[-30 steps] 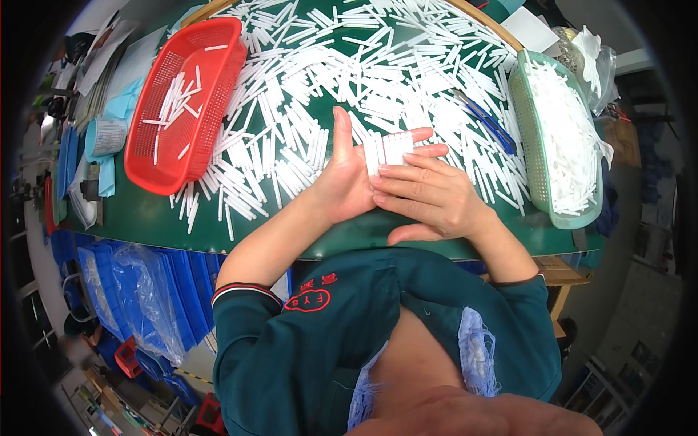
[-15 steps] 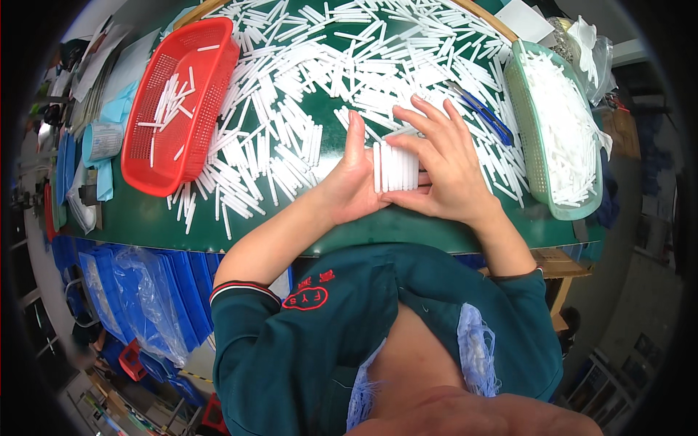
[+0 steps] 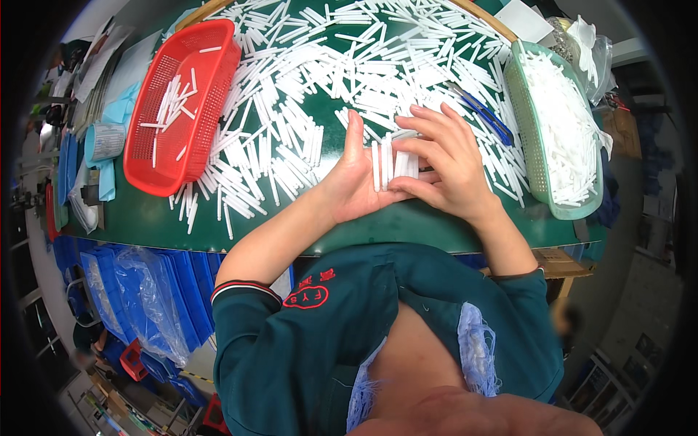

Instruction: The person sorts and aligns small white plastic components on a table by hand.

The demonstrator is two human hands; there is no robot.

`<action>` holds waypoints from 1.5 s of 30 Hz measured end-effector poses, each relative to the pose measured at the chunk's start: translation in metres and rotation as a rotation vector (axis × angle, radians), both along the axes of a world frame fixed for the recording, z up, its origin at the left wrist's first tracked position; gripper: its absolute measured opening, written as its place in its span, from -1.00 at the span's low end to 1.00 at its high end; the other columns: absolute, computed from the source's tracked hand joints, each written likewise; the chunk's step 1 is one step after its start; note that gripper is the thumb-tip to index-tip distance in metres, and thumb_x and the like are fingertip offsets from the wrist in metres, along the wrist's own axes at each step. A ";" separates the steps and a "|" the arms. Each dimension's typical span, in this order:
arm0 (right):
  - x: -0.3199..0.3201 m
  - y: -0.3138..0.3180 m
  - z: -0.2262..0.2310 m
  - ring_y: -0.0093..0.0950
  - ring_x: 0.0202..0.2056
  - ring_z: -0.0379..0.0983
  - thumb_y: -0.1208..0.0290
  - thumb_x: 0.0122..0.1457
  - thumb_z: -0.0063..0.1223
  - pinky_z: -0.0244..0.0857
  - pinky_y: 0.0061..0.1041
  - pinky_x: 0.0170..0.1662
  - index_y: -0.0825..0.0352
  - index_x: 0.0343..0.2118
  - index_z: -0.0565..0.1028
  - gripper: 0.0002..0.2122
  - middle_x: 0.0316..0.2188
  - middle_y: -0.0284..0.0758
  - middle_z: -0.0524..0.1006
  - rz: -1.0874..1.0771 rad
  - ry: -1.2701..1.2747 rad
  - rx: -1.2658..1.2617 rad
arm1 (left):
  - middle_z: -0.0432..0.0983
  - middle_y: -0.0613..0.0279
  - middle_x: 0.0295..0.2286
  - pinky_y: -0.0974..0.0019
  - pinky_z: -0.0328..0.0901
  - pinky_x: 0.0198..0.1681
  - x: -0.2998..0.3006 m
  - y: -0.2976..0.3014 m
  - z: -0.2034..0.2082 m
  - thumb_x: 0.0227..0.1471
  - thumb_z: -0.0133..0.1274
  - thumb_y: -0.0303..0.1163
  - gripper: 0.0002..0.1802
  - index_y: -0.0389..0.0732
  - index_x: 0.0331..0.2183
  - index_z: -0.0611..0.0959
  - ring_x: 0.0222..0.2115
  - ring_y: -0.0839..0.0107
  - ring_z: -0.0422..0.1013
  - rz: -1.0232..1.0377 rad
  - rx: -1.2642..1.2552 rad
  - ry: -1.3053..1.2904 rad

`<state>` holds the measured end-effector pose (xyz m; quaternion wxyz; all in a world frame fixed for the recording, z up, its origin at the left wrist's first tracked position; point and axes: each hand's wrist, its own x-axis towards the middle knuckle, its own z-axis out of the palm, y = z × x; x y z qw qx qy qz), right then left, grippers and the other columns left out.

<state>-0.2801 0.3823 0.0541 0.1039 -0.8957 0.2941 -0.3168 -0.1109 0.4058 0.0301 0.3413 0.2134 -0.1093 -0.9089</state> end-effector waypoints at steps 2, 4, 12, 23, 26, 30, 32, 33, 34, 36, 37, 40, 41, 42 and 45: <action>-0.002 -0.002 -0.006 -0.34 -0.13 0.34 0.29 -0.20 0.24 0.18 -0.33 -0.07 0.24 -0.33 0.50 -0.69 -0.20 -0.37 0.46 0.021 -0.094 0.053 | 0.17 0.00 0.03 0.07 0.08 0.11 -0.001 0.000 0.000 -0.22 -0.60 0.53 0.14 -0.27 0.09 0.15 0.05 0.15 0.18 0.035 0.036 0.044; -0.004 -0.001 -0.008 -0.36 -0.18 0.36 0.36 -0.18 0.24 0.24 -0.42 -0.16 0.24 -0.36 0.52 -0.74 -0.26 -0.37 0.47 0.043 -0.186 0.106 | 0.21 0.01 0.00 0.08 0.10 0.10 -0.003 -0.001 0.003 -0.20 -0.66 0.51 0.13 -0.28 0.09 0.16 0.02 0.15 0.22 0.044 0.060 0.021; -0.030 -0.015 -0.009 -0.63 -0.41 0.32 0.50 0.10 -0.04 0.22 -0.62 -0.30 0.37 -0.28 0.40 -0.87 -0.39 -0.36 0.44 0.041 -1.215 1.024 | 0.25 -0.01 0.00 0.12 0.17 0.04 -0.005 -0.005 -0.002 -0.13 -0.66 0.46 0.07 -0.28 0.10 0.15 -0.01 0.11 0.25 -0.007 0.037 0.081; -0.106 -0.050 0.001 -0.46 -0.30 0.32 0.46 0.15 -0.10 0.27 -0.50 -0.17 0.53 -0.07 0.27 -0.68 -0.35 -0.27 0.40 0.457 -2.291 0.985 | 0.33 0.00 -0.10 0.11 0.16 0.09 0.000 -0.003 -0.005 -0.01 -0.07 -0.57 -0.41 -0.33 0.07 0.17 0.02 0.04 0.21 0.018 -0.188 -0.033; -0.100 -0.046 0.003 -0.50 -0.31 0.32 0.37 0.17 -0.11 0.26 -0.51 -0.19 0.50 -0.04 0.25 -0.64 -0.35 -0.30 0.40 0.502 -2.171 1.064 | 0.39 0.06 -0.18 0.10 0.19 0.07 -0.001 -0.002 -0.006 0.00 -0.08 -0.57 -0.47 -0.33 0.04 0.22 0.00 0.04 0.24 0.026 -0.165 -0.035; -0.074 -0.037 0.008 -0.52 -0.33 0.27 0.36 0.18 -0.14 0.23 -0.53 -0.22 0.47 0.02 0.20 -0.60 -0.36 -0.32 0.38 0.410 -1.920 1.149 | 0.40 0.08 -0.21 0.09 0.20 0.06 0.002 -0.003 -0.003 0.02 -0.09 -0.56 -0.54 -0.33 0.00 0.27 -0.01 0.05 0.26 0.031 -0.087 -0.005; -0.083 -0.043 0.003 -0.53 -0.33 0.27 0.35 0.19 -0.15 0.23 -0.54 -0.22 0.46 0.03 0.20 -0.60 -0.36 -0.32 0.38 0.438 -1.927 1.116 | 0.41 0.11 -0.23 0.08 0.23 0.03 0.003 -0.003 -0.003 0.04 -0.10 -0.52 -0.60 -0.32 -0.03 0.31 -0.04 0.07 0.29 0.038 -0.045 0.005; -0.086 -0.044 0.000 -0.53 -0.34 0.27 0.33 0.20 -0.16 0.22 -0.55 -0.22 0.45 0.03 0.20 -0.60 -0.35 -0.32 0.38 0.465 -1.935 1.079 | 0.41 0.11 -0.23 0.08 0.23 0.03 0.003 -0.002 -0.003 0.04 -0.10 -0.52 -0.60 -0.32 -0.03 0.31 -0.04 0.07 0.29 0.039 -0.044 0.006; -0.086 -0.044 -0.002 -0.53 -0.34 0.27 0.33 0.20 -0.16 0.22 -0.55 -0.22 0.45 0.03 0.20 -0.60 -0.35 -0.32 0.38 0.464 -1.934 1.080 | 0.42 0.13 -0.24 0.08 0.25 0.02 0.003 -0.001 -0.004 0.05 -0.09 -0.51 -0.62 -0.32 -0.05 0.33 -0.06 0.08 0.31 0.048 -0.058 -0.034; -0.079 -0.041 -0.006 -0.55 -0.33 0.33 0.21 0.18 -0.12 0.25 -0.55 -0.20 0.43 0.00 0.24 -0.57 -0.33 -0.34 0.40 0.376 -1.680 0.977 | 0.42 0.14 -0.25 0.08 0.26 0.00 0.002 0.000 -0.007 0.06 -0.09 -0.49 -0.63 -0.32 -0.06 0.34 -0.07 0.10 0.32 0.058 -0.070 -0.073; -0.070 -0.036 -0.009 -0.53 -0.26 0.34 0.18 0.14 -0.08 0.25 -0.53 -0.17 0.42 0.03 0.22 -0.52 -0.28 -0.32 0.41 0.246 -1.417 0.901 | 0.42 0.14 -0.26 0.09 0.27 -0.01 0.002 0.001 -0.009 0.06 -0.08 -0.48 -0.64 -0.32 -0.07 0.35 -0.09 0.12 0.33 0.061 -0.083 -0.089; -0.033 -0.015 -0.001 -0.37 0.06 0.22 0.26 -0.23 0.30 0.13 -0.40 0.04 0.40 0.10 0.16 -0.21 0.01 -0.23 0.32 0.174 -0.492 0.611 | 0.42 0.13 -0.27 0.17 0.31 -0.06 -0.001 0.001 -0.005 0.06 -0.07 -0.45 -0.67 -0.32 -0.10 0.37 -0.12 0.17 0.36 0.083 -0.092 -0.124; -0.019 -0.008 0.007 -0.30 0.05 0.22 0.27 -0.38 0.37 0.09 -0.35 0.07 0.40 0.09 0.16 -0.12 -0.01 -0.19 0.33 0.128 -0.226 0.409 | 0.43 0.12 -0.27 0.23 0.33 -0.09 -0.001 0.002 -0.003 0.07 -0.06 -0.43 -0.69 -0.32 -0.12 0.38 -0.14 0.21 0.38 0.102 -0.090 -0.144; -0.010 -0.005 0.003 -0.24 0.00 0.26 0.23 -0.35 0.34 0.12 -0.34 0.05 0.39 0.08 0.17 -0.15 -0.04 -0.16 0.35 0.096 -0.059 0.159 | 0.43 0.12 -0.27 0.23 0.33 -0.09 -0.002 0.002 -0.004 0.07 -0.06 -0.43 -0.69 -0.32 -0.12 0.38 -0.14 0.21 0.38 0.102 -0.088 -0.145; -0.005 -0.001 -0.012 -0.18 -0.01 0.27 0.21 -0.31 0.32 0.13 -0.28 0.05 0.39 0.09 0.15 -0.16 0.00 -0.18 0.33 0.139 -0.005 0.175 | 0.42 0.13 -0.26 0.29 0.35 -0.15 -0.002 0.003 -0.004 0.09 -0.09 -0.43 -0.69 -0.33 -0.12 0.38 -0.19 0.31 0.40 0.084 -0.114 -0.178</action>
